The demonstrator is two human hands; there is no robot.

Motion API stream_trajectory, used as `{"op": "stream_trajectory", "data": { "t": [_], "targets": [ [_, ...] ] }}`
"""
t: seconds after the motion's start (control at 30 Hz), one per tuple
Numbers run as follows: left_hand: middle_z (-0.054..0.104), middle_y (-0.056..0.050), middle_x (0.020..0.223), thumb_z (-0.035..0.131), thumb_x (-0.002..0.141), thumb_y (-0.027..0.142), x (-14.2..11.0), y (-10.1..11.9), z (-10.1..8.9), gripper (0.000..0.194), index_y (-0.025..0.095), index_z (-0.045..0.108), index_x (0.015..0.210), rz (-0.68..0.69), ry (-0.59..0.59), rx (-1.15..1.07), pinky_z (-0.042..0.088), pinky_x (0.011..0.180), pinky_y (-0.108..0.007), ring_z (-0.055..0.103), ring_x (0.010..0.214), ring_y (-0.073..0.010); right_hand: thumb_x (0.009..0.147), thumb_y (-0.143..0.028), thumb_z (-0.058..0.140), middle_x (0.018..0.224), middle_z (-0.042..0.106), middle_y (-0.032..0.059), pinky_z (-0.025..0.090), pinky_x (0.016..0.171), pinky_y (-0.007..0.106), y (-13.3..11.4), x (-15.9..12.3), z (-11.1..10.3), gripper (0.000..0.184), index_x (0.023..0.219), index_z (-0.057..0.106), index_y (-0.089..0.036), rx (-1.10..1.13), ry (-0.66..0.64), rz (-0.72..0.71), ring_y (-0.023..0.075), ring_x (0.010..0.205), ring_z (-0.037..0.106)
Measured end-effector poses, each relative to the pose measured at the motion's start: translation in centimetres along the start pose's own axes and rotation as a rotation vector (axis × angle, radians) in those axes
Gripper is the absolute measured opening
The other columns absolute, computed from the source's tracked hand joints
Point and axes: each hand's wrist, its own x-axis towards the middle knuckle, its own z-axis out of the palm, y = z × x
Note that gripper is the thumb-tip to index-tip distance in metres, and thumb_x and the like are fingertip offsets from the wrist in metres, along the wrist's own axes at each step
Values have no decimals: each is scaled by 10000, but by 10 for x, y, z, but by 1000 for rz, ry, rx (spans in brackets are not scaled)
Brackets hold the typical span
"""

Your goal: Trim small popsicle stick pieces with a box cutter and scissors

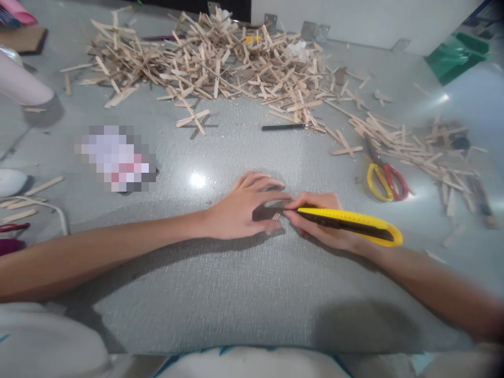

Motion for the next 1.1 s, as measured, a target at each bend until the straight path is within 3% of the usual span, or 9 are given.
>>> {"op": "stream_trajectory", "data": {
  "t": [0.17,0.27,0.4,0.5,0.6,0.7,0.83,1.0,1.1],
  "targets": [
    [757,-96,1407,606,1098,475,6,14,-18,345,244,768,1298,-316,234,-446,443,1266,-490,655,1366,-298,1084,-407,741,646,682,-46,492,562,275,-1,-1,-2,178,1028,767,-239,6,-21,16,127,535,606],
    [788,-133,1307,385,1143,508,8,26,-36,502,172,758,1144,-432,430,-966,496,1239,-474,706,1297,-289,1090,-395,729,669,700,-38,497,572,263,-2,0,0,183,1042,770,-222,-7,-11,-11,119,546,614],
    [773,-163,1366,280,1109,671,10,40,-52,702,163,744,1248,-400,392,-1323,556,1172,-553,661,1405,-369,1086,-284,702,835,794,-2,527,621,247,-1,-1,7,86,1073,751,-214,-153,141,-203,115,628,688],
    [724,-169,1484,380,1025,764,15,46,-53,750,190,708,1377,-349,372,-1348,517,1202,-623,584,1496,-430,1115,-172,598,857,765,-3,514,608,251,-6,-4,9,249,1342,701,-176,-466,207,-455,123,643,680],
    [686,-160,1547,402,991,798,23,49,-49,797,216,665,1467,-280,324,-1378,404,1291,-667,489,1580,-446,1134,-139,533,808,673,-23,464,559,281,-21,-5,7,506,1639,514,-158,-878,92,-575,149,605,603],
    [658,-118,1594,434,977,815,34,49,-48,786,272,634,1508,-208,291,-1340,327,1333,-679,425,1631,-439,1108,-147,600,795,632,-30,403,513,304,-37,-1,9,757,1796,308,-269,-1203,15,-571,167,586,552],
    [628,-76,1629,401,971,883,46,50,-54,824,348,551,1580,-107,261,-1164,365,1306,-685,430,1636,-427,1076,-74,601,771,615,-25,375,506,309,-40,11,14,977,1836,90,-417,-1468,77,-480,186,611,553],
    [621,-76,1629,278,907,1028,45,47,-68,981,416,439,1657,-38,294,-805,475,1205,-706,512,1572,-444,1007,20,506,751,622,14,326,461,334,-34,23,15,945,1845,116,-176,-1505,238,-82,177,553,517],
    [580,-79,1677,179,913,1027,43,46,-70,1018,418,355,1709,-48,251,-749,504,1195,-685,528,1575,-423,1056,14,467,759,612,-11,335,484,316,-36,21,15,980,1842,28,-373,-1533,188,-259,175,573,533]
  ]
}}
